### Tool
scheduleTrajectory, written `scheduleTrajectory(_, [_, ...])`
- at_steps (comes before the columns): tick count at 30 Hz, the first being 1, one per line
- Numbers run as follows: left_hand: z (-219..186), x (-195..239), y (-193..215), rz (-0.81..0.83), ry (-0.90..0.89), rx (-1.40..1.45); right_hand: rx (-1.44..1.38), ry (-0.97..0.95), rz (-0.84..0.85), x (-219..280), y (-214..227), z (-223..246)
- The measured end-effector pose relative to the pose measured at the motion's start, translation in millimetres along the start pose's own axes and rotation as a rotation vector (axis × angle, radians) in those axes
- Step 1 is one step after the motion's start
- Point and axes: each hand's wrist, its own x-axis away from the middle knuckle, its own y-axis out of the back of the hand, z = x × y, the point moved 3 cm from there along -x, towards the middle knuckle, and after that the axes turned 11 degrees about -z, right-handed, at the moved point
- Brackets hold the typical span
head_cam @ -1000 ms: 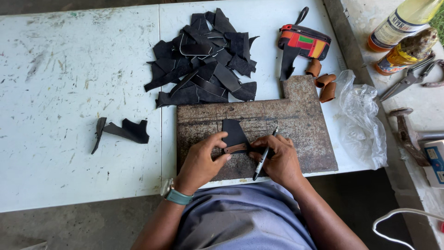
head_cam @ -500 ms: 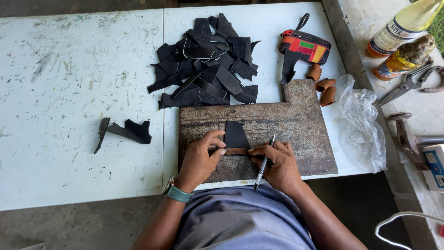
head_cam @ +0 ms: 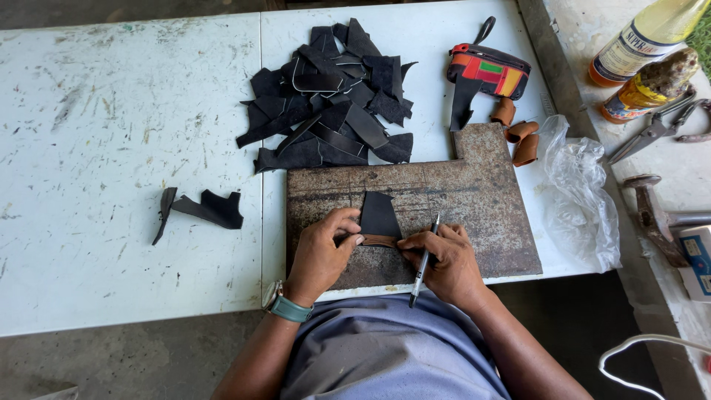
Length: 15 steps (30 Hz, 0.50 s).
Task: The person repeatedly picks up small black leather pieces, places them on a wooden board, and uses a pen to mark outlines or lines on them. The marked pieces are set aside on the table. The person also briefly handles a small brown leather piece and a phone.
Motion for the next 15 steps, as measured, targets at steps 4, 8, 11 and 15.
scheduleTrajectory(4, [-8, 11, -7, -0.035, -0.412, -0.195, 0.015, -0.004, -0.007, 0, 0, 0])
scheduleTrajectory(8, [-18, 18, -12, 0.077, -0.609, -0.401, 0.013, -0.009, -0.011, 1, 0, 0])
scheduleTrajectory(11, [-29, 20, -19, 0.230, -0.511, -0.540, 0.009, -0.054, 0.015, 3, -2, -6])
scheduleTrajectory(15, [-53, 34, -39, 0.426, -0.414, -0.762, -0.533, -0.416, -0.067, 4, 0, -25])
